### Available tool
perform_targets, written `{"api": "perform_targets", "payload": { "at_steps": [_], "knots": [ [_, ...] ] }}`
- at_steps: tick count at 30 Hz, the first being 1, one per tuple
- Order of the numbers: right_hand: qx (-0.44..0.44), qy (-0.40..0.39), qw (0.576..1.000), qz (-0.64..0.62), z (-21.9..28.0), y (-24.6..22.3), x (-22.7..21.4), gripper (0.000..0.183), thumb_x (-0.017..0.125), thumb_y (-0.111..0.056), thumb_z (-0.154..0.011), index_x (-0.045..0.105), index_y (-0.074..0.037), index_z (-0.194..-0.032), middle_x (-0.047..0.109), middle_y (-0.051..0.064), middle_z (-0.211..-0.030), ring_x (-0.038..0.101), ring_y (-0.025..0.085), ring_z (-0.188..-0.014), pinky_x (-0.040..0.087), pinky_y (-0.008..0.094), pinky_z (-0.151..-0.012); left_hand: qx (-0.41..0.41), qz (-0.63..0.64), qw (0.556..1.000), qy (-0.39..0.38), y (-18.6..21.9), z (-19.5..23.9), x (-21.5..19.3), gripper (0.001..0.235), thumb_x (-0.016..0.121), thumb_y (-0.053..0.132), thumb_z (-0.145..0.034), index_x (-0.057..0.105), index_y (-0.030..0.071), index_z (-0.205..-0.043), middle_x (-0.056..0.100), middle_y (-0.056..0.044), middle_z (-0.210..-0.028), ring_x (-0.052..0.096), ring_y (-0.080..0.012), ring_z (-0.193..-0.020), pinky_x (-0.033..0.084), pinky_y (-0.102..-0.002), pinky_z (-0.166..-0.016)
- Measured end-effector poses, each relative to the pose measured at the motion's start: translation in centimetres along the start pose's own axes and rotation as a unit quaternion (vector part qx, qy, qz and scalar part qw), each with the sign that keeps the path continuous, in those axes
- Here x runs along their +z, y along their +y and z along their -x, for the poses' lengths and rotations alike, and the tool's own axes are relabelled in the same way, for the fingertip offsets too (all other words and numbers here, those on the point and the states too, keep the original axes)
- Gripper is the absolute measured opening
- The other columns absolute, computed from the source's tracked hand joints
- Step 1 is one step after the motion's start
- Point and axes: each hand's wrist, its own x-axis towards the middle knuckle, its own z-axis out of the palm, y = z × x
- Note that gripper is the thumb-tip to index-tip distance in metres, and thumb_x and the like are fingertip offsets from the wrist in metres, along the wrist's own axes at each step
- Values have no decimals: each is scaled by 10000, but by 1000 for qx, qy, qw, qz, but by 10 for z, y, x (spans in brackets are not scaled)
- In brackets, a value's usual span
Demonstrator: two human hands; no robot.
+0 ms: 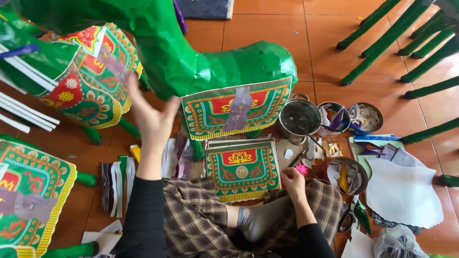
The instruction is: The person decorates a green paper-mache horse by applying patterned paper panels, yellow fringed paper, and white strips using a brush and adhesive. They smooth the applied pieces and continue adding decorative elements to the horse's body and neck.
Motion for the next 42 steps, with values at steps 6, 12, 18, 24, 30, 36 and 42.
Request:
{"api": "perform_targets", "payload": {
  "at_steps": [6, 12, 18, 24, 30, 36, 42],
  "knots": [
    [-15, -33, 999, 40, -8, -10, 12, 205, 674, -131, -815, 730, -45, -993, 750, 76, -899, 685, 189, -840, 535, 315, -766, -54, 43, 992, -109, -17, -14, 9, 1192, 815, 489, -872, -97, 162, -1567, -60, -181, -1665, 52, -384, -1593, 188, -540, -1300],
    [-9, -37, 999, 27, -17, 0, 15, 178, 691, -143, -846, 717, -60, -1000, 737, 67, -887, 682, 180, -833, 526, 311, -764, -32, 7, 994, -107, -36, -20, 4, 1180, 859, 465, -910, -57, 144, -1580, 13, -191, -1663, 50, -387, -1590, 196, -591, -1307],
    [-50, -42, 997, 45, -19, 19, 20, 205, 705, -138, -804, 732, -68, -995, 731, 57, -824, 662, 136, -779, 503, 286, -725, -42, -2, 985, -166, -57, -23, -32, 1131, 922, 351, -990, -23, 199, -1592, 57, -144, -1681, 88, -303, -1613, 215, -500, -1321],
    [-56, -73, 969, 229, -14, 20, 30, 195, 742, -334, -812, 760, -169, -913, 742, 60, -751, 716, 273, -854, 552, 415, -798, -197, -99, 973, 62, -191, 73, -34, 192, 832, 238, -856, 705, 155, -975, 698, -48, -900, 685, -243, -875, 531, -356, -779],
    [-95, -162, 944, 270, -16, 11, 119, 277, 665, -346, -870, 731, -110, -1000, 744, 175, -918, 681, 403, -955, 531, 546, -835, -383, -252, 884, 96, -340, 247, -1, 63, 739, 221, -836, 712, 179, -875, 726, -6, -836, 710, -272, -850, 548, -402, -781],
    [-138, -173, 916, 333, -35, 21, 164, 378, 674, -452, -826, 566, -93, -879, 586, 157, -909, 633, 430, -943, 536, 513, -839, -351, -282, 893, 16, -370, 227, 5, 162, 724, 57, -807, 707, 98, -963, 688, -106, -865, 679, -329, -891, 524, -407, -845],
    [-124, -203, 903, 357, -46, 32, 166, 425, 748, -443, -776, 518, -112, -910, 550, 159, -971, 594, 451, -1013, 509, 537, -881, -330, -370, 866, -60, -402, 215, 30, 372, 835, 103, -743, 698, 81, -1088, 663, -137, -935, 650, -359, -925, 507, -429, -868]
  ]
}}
